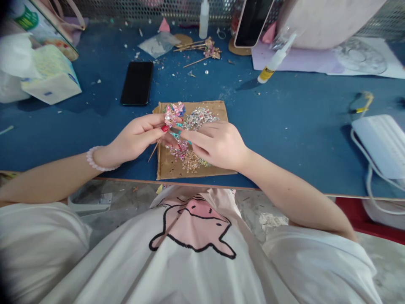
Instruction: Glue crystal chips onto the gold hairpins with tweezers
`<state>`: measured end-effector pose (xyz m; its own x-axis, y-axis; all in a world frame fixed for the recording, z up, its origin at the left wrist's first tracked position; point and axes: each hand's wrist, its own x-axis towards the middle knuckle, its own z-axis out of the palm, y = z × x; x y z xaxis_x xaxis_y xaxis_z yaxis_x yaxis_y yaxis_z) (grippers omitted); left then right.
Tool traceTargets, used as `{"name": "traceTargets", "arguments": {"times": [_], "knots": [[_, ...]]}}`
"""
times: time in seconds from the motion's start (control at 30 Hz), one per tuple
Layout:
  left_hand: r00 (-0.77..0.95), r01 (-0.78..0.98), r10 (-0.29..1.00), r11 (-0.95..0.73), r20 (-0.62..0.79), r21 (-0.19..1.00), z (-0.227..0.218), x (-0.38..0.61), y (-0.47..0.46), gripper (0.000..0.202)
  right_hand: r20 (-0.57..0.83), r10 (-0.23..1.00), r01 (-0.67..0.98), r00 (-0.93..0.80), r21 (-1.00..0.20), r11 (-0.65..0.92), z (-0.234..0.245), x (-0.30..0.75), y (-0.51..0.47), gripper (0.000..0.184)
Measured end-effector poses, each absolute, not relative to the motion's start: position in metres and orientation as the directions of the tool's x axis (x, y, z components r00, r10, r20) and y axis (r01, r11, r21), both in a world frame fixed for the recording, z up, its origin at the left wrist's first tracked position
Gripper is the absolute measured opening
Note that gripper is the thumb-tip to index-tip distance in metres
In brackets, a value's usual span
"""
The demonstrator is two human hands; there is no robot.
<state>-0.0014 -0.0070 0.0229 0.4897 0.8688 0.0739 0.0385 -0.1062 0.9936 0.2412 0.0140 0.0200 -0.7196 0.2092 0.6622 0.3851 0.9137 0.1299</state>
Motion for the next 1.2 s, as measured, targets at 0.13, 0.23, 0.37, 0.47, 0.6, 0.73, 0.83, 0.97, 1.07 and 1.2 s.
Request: {"name": "traceTargets", "arguments": {"times": [0.13, 0.23, 0.37, 0.47, 0.6, 0.73, 0.83, 0.97, 1.07, 1.2], "knots": [[0.493, 0.034, 0.868, -0.098, 0.069, 0.995, 0.0235, -0.0017, -0.0072, 0.027, 0.662, 0.209, 0.383, -0.719, 0.128, 0.915, 0.0204, 0.241, 0.0138, 0.021], [0.494, 0.036, 0.867, -0.096, 0.066, 0.995, 0.0238, -0.0011, -0.0071, 0.027, 0.663, 0.208, 0.382, -0.719, 0.128, 0.915, 0.0207, 0.2409, 0.0137, 0.021], [0.503, 0.031, 0.861, -0.108, 0.077, 0.994, 0.0236, -0.0009, -0.0071, 0.028, 0.667, 0.204, 0.382, -0.717, 0.131, 0.915, 0.0201, 0.2408, 0.0138, 0.02], [0.504, 0.03, 0.858, -0.128, 0.095, 0.991, 0.023, -0.0016, -0.0076, 0.029, 0.674, 0.196, 0.376, -0.713, 0.131, 0.917, 0.0197, 0.2408, 0.0138, 0.021], [0.501, 0.036, 0.859, -0.139, 0.103, 0.99, 0.0222, -0.0024, -0.0077, 0.03, 0.692, 0.181, 0.365, -0.699, 0.127, 0.923, 0.0191, 0.2407, 0.0138, 0.021], [0.507, 0.059, 0.854, -0.167, 0.115, 0.984, 0.0219, -0.0021, -0.0073, 0.029, 0.69, 0.195, 0.378, -0.697, 0.122, 0.918, 0.0176, 0.2407, 0.0139, 0.021], [0.51, 0.081, 0.853, -0.178, 0.113, 0.981, 0.0223, -0.002, -0.0074, 0.03, 0.684, 0.206, 0.38, -0.7, 0.112, 0.918, 0.0166, 0.2408, 0.0139, 0.02], [0.51, 0.094, 0.855, -0.169, 0.098, 0.981, 0.0231, -0.002, -0.0077, 0.031, 0.674, 0.214, 0.384, -0.707, 0.111, 0.917, 0.0164, 0.241, 0.0138, 0.021], [0.512, 0.09, 0.852, -0.179, 0.108, 0.98, 0.0233, -0.002, -0.0079, 0.032, 0.668, 0.222, 0.386, -0.71, 0.106, 0.916, 0.0164, 0.2413, 0.0139, 0.022], [0.515, 0.096, 0.848, -0.197, 0.121, 0.976, 0.0231, -0.0019, -0.0077, 0.031, 0.662, 0.229, 0.379, -0.714, 0.09, 0.921, 0.0158, 0.2422, 0.0143, 0.023]]}}
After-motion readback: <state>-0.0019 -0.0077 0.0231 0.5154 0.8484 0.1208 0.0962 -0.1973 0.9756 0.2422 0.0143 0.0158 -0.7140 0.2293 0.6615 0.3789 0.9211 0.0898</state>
